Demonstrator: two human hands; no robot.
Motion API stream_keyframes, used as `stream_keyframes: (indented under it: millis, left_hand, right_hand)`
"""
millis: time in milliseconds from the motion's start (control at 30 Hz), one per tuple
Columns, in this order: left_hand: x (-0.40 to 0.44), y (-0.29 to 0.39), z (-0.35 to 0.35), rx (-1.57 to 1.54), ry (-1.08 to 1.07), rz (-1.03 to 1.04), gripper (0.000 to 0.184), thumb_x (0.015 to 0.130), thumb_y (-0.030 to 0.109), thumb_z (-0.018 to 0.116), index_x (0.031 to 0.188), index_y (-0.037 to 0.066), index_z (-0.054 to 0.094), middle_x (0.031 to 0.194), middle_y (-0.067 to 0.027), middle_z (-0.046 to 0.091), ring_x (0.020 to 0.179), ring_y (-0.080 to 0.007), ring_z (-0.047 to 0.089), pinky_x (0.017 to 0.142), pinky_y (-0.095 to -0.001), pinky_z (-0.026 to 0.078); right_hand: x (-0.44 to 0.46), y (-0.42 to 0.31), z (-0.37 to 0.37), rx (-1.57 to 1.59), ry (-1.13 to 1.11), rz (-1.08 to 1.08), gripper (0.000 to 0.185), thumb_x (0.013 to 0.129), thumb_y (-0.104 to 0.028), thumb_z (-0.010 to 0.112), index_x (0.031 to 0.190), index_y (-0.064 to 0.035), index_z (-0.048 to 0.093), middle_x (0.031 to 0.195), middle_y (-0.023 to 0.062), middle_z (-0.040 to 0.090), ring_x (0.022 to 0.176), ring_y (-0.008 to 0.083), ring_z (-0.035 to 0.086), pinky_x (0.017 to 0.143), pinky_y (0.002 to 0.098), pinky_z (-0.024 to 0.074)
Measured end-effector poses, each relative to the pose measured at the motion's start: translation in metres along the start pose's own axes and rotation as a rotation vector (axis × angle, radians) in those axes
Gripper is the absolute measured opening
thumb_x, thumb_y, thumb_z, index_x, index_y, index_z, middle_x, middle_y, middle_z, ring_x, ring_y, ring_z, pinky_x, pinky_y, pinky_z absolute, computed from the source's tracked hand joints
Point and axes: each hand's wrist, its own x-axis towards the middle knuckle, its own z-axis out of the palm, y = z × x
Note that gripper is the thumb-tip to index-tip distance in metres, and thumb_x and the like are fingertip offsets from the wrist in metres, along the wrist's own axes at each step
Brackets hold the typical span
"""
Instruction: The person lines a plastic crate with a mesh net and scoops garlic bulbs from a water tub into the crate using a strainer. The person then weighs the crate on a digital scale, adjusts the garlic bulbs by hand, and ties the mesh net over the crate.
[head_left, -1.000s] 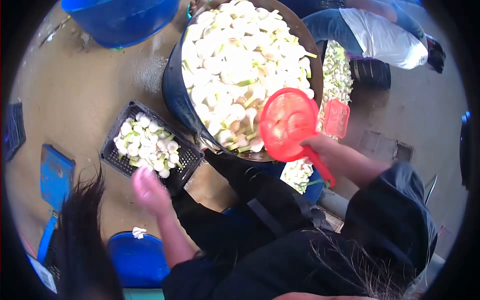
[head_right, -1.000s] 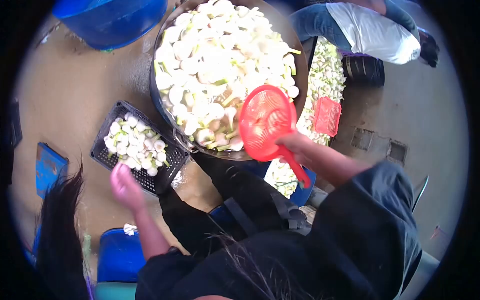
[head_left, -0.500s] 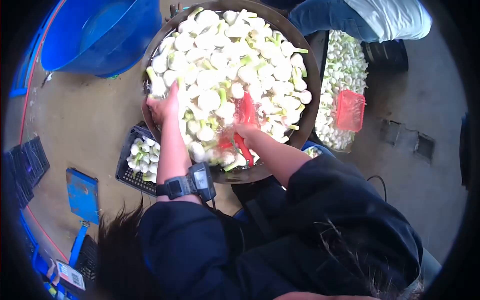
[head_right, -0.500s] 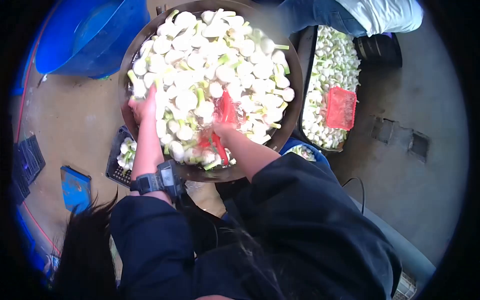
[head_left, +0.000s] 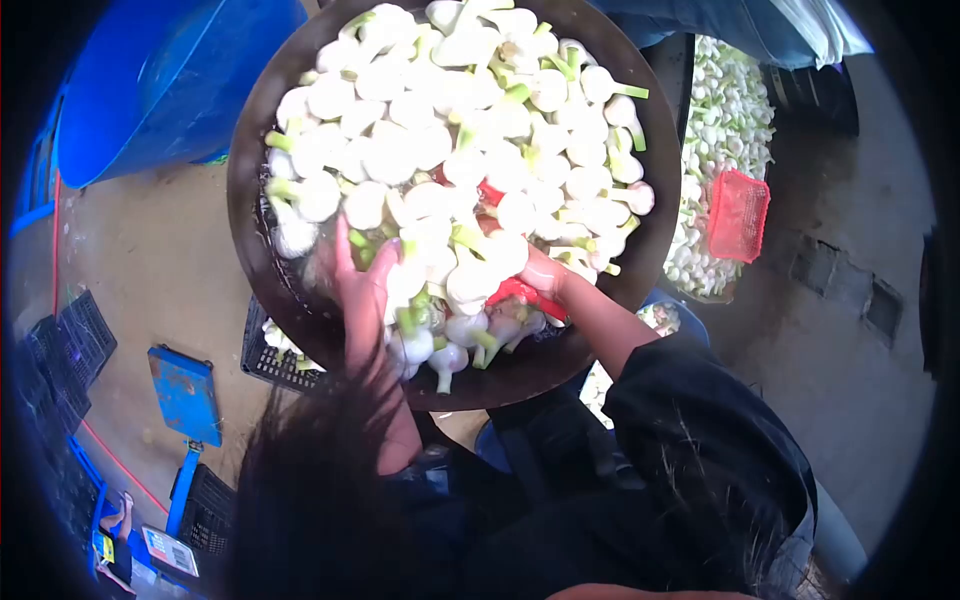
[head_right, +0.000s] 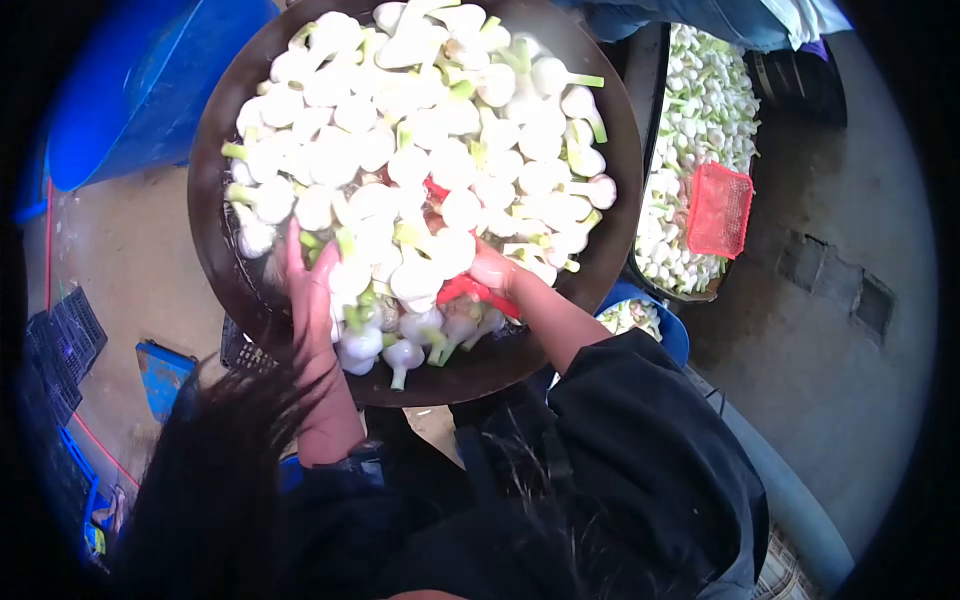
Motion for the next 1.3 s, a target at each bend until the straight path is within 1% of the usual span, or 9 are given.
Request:
stream_keyframes:
  millis: [300, 567, 600, 833, 1100, 1200, 1233, 1267, 1300]
  left_hand:
    - [-0.012, -0.035, 0.014, 0.001, 0.03, 0.373, 0.067, 0.069, 0.025, 0.065, 0.129, 0.006, 0.041, 0.124, -0.0182, 0.04, 0.119, -0.0299, 0.036, 0.1, -0.0382, 0.027]
    - [-0.057, 0.021, 0.016, 0.11, 0.182, 0.598, 0.067, 0.07, 0.048, 0.059, 0.121, 0.006, 0.049, 0.11, -0.015, 0.056, 0.111, -0.0323, 0.045, 0.105, -0.049, 0.013]
    - [-0.065, 0.038, 0.008, 0.031, 0.135, 0.592, 0.066, 0.07, 0.047, 0.059, 0.121, 0.006, 0.048, 0.107, -0.0147, 0.057, 0.103, -0.0298, 0.052, 0.106, -0.0496, 0.012]
    - [-0.159, 0.077, -0.093, 0.038, 0.218, 0.775, 0.074, 0.058, 0.033, 0.07, 0.122, 0.004, 0.047, 0.106, -0.0185, 0.055, 0.105, -0.0346, 0.05, 0.103, -0.0575, 0.014]
    - [-0.225, -0.082, -0.23, -0.243, 0.239, 0.499, 0.095, 0.072, 0.046, 0.059, 0.138, -0.001, 0.01, 0.139, -0.0298, 0.01, 0.128, -0.0431, 0.019, 0.1, -0.0491, 0.026]
    - [-0.178, -0.21, -0.252, 0.064, 0.258, 0.509, 0.092, 0.072, 0.039, 0.062, 0.138, 0.0, 0.011, 0.139, -0.0312, 0.005, 0.126, -0.0458, 0.021, 0.099, -0.0478, 0.028]
    - [-0.161, -0.255, -0.26, 0.258, 0.246, 0.534, 0.09, 0.071, 0.035, 0.063, 0.138, 0.001, 0.013, 0.139, -0.0319, 0.005, 0.126, -0.0467, 0.021, 0.099, -0.0474, 0.029]
    - [-0.151, -0.292, -0.264, 0.45, 0.17, 0.341, 0.087, 0.071, 0.033, 0.063, 0.137, 0.002, 0.016, 0.138, -0.0323, 0.007, 0.125, -0.0472, 0.022, 0.1, -0.0468, 0.028]
    - [-0.146, -0.328, -0.265, 0.635, 0.079, 0.143, 0.085, 0.071, 0.03, 0.064, 0.137, 0.002, 0.018, 0.138, -0.0328, 0.009, 0.125, -0.0476, 0.023, 0.1, -0.0463, 0.027]
  right_hand:
    - [-0.089, -0.06, 0.045, -0.237, 0.245, 0.092, 0.049, 0.081, -0.021, 0.055, 0.124, -0.0062, 0.037, 0.084, 0.0079, 0.059, 0.054, 0.0114, 0.051, 0.042, 0.0244, 0.0388]
    - [-0.153, -0.062, 0.062, -0.232, 0.395, -0.064, 0.026, 0.084, -0.021, 0.056, 0.1, -0.0014, 0.052, 0.069, 0.0038, 0.056, 0.042, 0.0083, 0.046, 0.036, 0.0211, 0.0335]
    - [-0.167, -0.067, 0.068, -0.245, 0.415, -0.005, 0.03, 0.084, -0.02, 0.056, 0.106, -0.0017, 0.049, 0.084, 0.0081, 0.057, 0.061, 0.0135, 0.056, 0.051, 0.0255, 0.0455]
    - [-0.207, -0.048, 0.139, -0.417, 0.382, -0.078, 0.036, 0.083, -0.019, 0.057, 0.112, -0.0021, 0.045, 0.093, 0.0093, 0.055, 0.075, 0.0161, 0.055, 0.063, 0.0288, 0.0455]
    - [-0.15, 0.141, 0.25, -0.585, 0.234, -0.216, 0.044, 0.081, -0.018, 0.058, 0.119, -0.0027, 0.04, 0.102, 0.0107, 0.053, 0.09, 0.019, 0.054, 0.076, 0.0326, 0.0455]
    - [-0.065, 0.218, 0.26, -0.668, 0.331, -0.574, 0.048, 0.081, -0.018, 0.059, 0.121, -0.0029, 0.038, 0.106, 0.0113, 0.052, 0.096, 0.02, 0.054, 0.081, 0.034, 0.0455]
    - [-0.043, 0.223, 0.292, -0.575, 0.393, -0.724, 0.071, 0.076, -0.016, 0.064, 0.133, -0.0061, 0.022, 0.123, 0.0113, 0.042, 0.119, 0.0217, 0.038, 0.099, 0.0384, 0.0312]
    - [-0.007, 0.26, 0.273, -0.543, 0.502, -0.745, 0.08, 0.075, -0.016, 0.064, 0.137, -0.007, 0.014, 0.125, 0.0143, 0.043, 0.114, 0.0266, 0.045, 0.093, 0.0378, 0.0377]
    - [0.002, 0.261, 0.27, -1.04, 0.614, -0.55, 0.079, 0.076, -0.016, 0.062, 0.137, -0.0062, 0.013, 0.127, 0.0188, 0.041, 0.108, 0.0347, 0.05, 0.087, 0.0398, 0.0419]
